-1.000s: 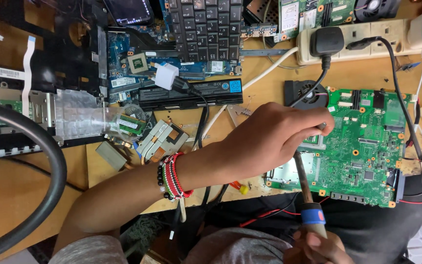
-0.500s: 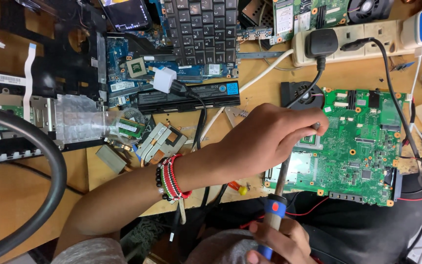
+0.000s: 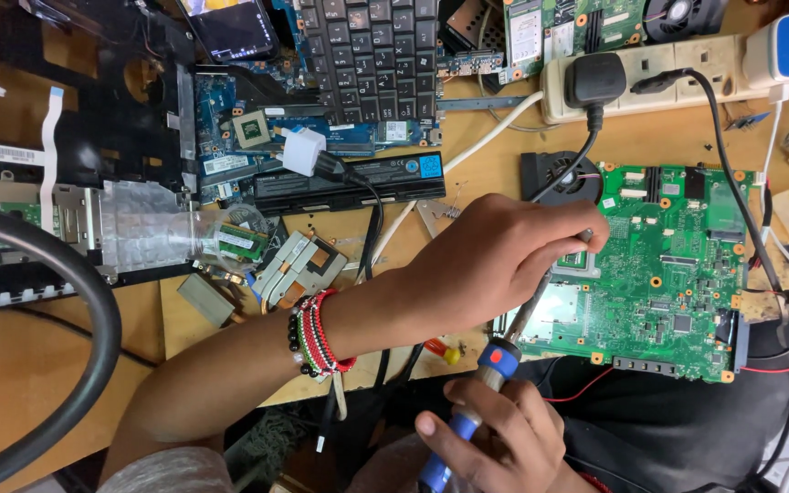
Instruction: Soldering or reflowing electronic components on a laptop motherboard using a soldering iron and a probe
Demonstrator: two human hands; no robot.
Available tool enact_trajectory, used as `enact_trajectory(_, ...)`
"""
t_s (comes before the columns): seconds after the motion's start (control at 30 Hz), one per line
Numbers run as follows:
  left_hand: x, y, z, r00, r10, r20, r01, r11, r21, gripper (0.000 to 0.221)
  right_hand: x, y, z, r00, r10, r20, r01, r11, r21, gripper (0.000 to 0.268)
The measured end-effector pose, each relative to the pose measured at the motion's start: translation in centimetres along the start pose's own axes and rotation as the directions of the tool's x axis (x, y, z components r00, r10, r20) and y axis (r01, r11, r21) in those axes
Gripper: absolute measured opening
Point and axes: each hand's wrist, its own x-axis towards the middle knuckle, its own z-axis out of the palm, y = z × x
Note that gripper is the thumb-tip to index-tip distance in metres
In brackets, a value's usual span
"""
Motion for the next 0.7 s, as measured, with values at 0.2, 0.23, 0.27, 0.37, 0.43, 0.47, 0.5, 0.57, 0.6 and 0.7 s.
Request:
enact_trajectory(0.2, -0.1, -0.1, 0.0, 1.0, 0.002, 0.0, -0.002, 1.0, 0.003, 0.009, 2.6, 0.2, -1.5, 0.989, -0.056, 0.137, 0.054, 0.998, 0.017, 0.032)
enact_trajectory(0.23, -0.1, -0.1, 0.0, 1.0, 0.0, -0.003, 0.0, 1.0, 0.012, 0.009, 2.9, 0.2, -1.6, 0.985, -0.063, 0.159, 0.058, 0.998, 0.033, 0.032)
enact_trajectory(0.27, -0.1, -0.1, 0.0, 1.0, 0.002, -0.001, -0.002, 1.0, 0.011, 0.009, 3.1, 0.2, -1.6, 0.985, -0.061, 0.158, 0.057, 0.998, 0.031, 0.032)
enact_trajectory(0.37, 0.0, -0.2, -0.1, 1.0, -0.003, 0.003, 0.003, 1.0, -0.005, 0.009, 3.4, 0.2, -1.6, 0.972, -0.074, 0.224, 0.063, 0.997, 0.053, 0.032)
enact_trajectory(0.43, 0.0, -0.3, 0.0, 1.0, 0.024, -0.018, -0.024, 1.0, 0.0, 0.008, 3.5, 0.1, -1.3, 0.982, -0.095, 0.162, 0.094, 0.995, 0.015, 0.031)
enact_trajectory(0.47, 0.1, -0.2, -0.1, 0.999, 0.033, -0.011, -0.033, 0.999, -0.018, 0.008, 3.9, 0.0, -1.4, 0.982, -0.082, 0.168, 0.084, 0.996, -0.004, 0.031)
enact_trajectory(0.5, 0.1, -0.1, -0.2, 1.0, 0.025, -0.007, -0.025, 1.0, -0.013, 0.008, 4.4, -0.3, -1.4, 0.985, -0.075, 0.153, 0.075, 0.997, 0.003, 0.03)
enact_trajectory(0.57, 0.3, -0.1, -0.2, 1.0, 0.025, 0.01, -0.025, 0.999, -0.028, 0.008, 4.9, -0.4, -1.5, 0.989, -0.049, 0.142, 0.051, 0.999, -0.012, 0.031)
enact_trajectory(0.6, 0.3, -0.1, -0.2, 1.0, 0.014, 0.015, -0.014, 1.0, -0.025, 0.009, 5.1, -0.4, -1.5, 0.991, -0.053, 0.119, 0.053, 0.999, 0.004, 0.031)
enact_trajectory(0.7, 0.2, -0.1, -0.3, 0.999, -0.031, 0.032, 0.032, 0.999, -0.015, 0.009, 5.3, -0.2, -1.5, 0.995, -0.048, 0.089, 0.044, 0.998, 0.047, 0.033)
